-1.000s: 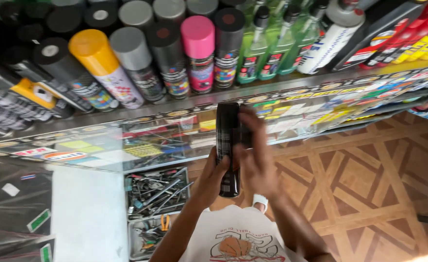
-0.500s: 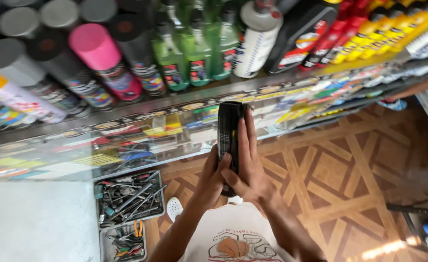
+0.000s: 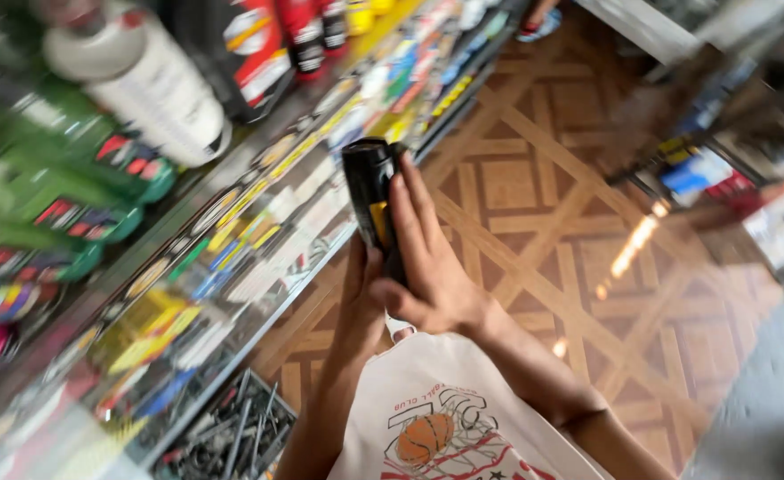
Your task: Wiping down and organizing various spray cans on a shop shelf using a cleaning cloth.
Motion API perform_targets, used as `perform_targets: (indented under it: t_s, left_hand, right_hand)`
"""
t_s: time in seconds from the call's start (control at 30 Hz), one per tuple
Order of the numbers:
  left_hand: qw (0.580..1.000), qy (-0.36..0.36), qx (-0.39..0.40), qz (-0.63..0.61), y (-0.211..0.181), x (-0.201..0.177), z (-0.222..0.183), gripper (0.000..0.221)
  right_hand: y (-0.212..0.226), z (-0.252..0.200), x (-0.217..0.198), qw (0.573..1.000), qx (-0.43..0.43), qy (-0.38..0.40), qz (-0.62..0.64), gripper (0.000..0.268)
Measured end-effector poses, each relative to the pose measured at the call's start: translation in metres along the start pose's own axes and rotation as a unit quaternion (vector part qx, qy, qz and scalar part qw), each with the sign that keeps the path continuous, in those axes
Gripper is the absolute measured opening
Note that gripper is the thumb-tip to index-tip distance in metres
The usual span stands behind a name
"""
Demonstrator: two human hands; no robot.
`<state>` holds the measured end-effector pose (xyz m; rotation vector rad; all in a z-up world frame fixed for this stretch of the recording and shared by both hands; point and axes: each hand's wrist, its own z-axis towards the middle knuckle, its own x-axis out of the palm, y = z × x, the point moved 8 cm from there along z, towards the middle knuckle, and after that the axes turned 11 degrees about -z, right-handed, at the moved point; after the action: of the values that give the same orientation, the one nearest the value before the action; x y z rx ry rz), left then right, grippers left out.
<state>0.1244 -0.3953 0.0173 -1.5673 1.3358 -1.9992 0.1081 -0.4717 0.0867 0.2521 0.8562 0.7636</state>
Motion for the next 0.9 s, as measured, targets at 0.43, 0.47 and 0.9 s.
perform_targets:
  t_s: [0.43, 0.47, 0.9]
  left_hand:
    - [0.99, 0.084, -0.074, 0.082, -0.016, -0.006, -0.029, 0.066]
    - [0.988, 0.091, -0.064, 0.109, -0.021, -0.018, -0.029, 0.064]
    - [0.996, -0.057, 0.004, 0.062, -0.069, -0.112, -0.098, 0.047]
  right_hand:
    - [0.045, -0.052, 0.008, 0.991, 0.082, -0.058, -0.083, 0.096]
    - [0.053, -0.058, 0.023, 0.99, 0.057, -0.048, -0.117, 0.095]
    - [0.126, 0.01, 0.091, 0.991, -0.018, 0.026, 0.128, 0.092]
